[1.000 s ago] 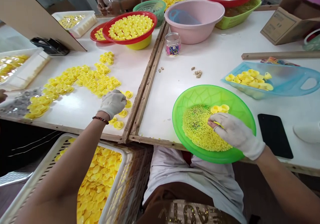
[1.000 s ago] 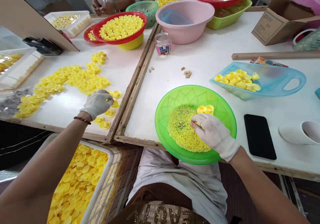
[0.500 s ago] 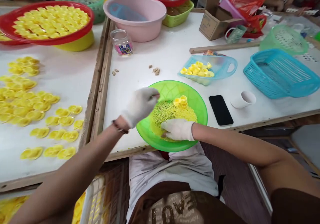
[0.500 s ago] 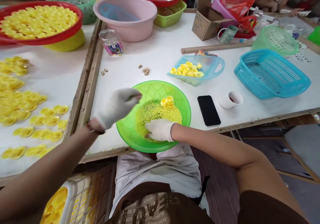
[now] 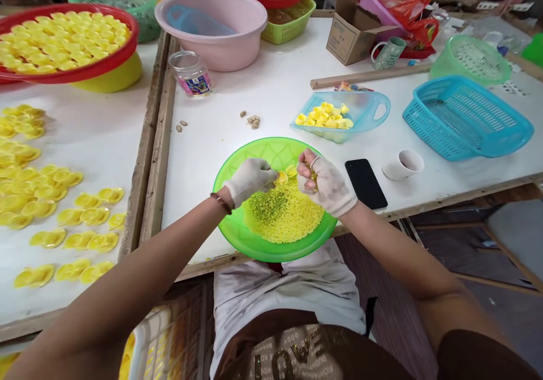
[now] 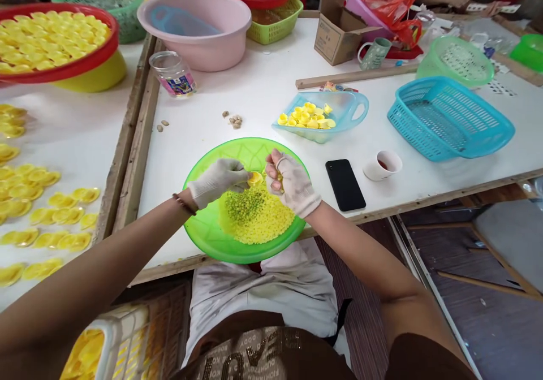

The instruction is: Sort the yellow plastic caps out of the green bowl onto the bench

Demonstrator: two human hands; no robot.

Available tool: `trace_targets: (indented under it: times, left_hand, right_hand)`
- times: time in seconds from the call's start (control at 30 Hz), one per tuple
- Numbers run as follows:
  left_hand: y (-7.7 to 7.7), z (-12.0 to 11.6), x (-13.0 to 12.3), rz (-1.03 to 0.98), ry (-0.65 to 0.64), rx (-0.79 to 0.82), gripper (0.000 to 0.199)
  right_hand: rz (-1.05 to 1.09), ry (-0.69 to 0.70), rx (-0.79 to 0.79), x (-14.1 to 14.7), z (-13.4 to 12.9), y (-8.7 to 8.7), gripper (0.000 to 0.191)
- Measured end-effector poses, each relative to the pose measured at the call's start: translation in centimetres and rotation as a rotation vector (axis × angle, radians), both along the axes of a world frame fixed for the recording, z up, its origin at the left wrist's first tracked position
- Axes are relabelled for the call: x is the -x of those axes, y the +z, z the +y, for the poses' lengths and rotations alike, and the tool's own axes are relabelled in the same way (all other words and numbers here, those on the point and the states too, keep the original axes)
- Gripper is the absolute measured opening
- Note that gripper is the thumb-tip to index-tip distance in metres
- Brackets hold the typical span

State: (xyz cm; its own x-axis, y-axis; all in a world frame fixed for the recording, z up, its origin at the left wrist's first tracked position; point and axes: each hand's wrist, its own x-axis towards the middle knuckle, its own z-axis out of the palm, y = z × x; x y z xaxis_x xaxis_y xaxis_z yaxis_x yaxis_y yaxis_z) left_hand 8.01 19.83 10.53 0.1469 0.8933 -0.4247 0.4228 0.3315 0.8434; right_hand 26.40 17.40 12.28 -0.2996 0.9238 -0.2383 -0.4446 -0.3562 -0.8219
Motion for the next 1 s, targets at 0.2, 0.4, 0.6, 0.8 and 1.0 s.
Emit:
trace_targets:
  times: [0.2,0.4,0.6,0.8,1.0]
  left_hand:
    - [0.0,-5.0,0.8,-0.472,0.104,0.121,0.034]
    - [-0.3,-6.1,0.3,-0.537,0.165,0.059,0.038]
    - [-0.2,-6.0,0.7,-0.564,0.204,0.039,0.035]
    - [0.6,-5.9,2.0,-0.625,0.287,0.021,0.032]
    - [0.3,-6.2,1.5,-0.544,0.286,-0.035,0.029]
  right_hand:
    - [0.017,-0.108,-0.244,3.6,-0.1,0.8,0.043]
    - [-0.070,-0.139,-0.304,4.7,-0.3,0.4,0.047]
    - [-0.094,-0.160,-0.341,3.0,-0.1,0.3,0.041]
    - [-0.631,0.103,-0.585,-0.6,-1.4,-1.1,0.025]
    - [-0.980,0.276,-0.652,0.4,-2.2,-1.0,0.035]
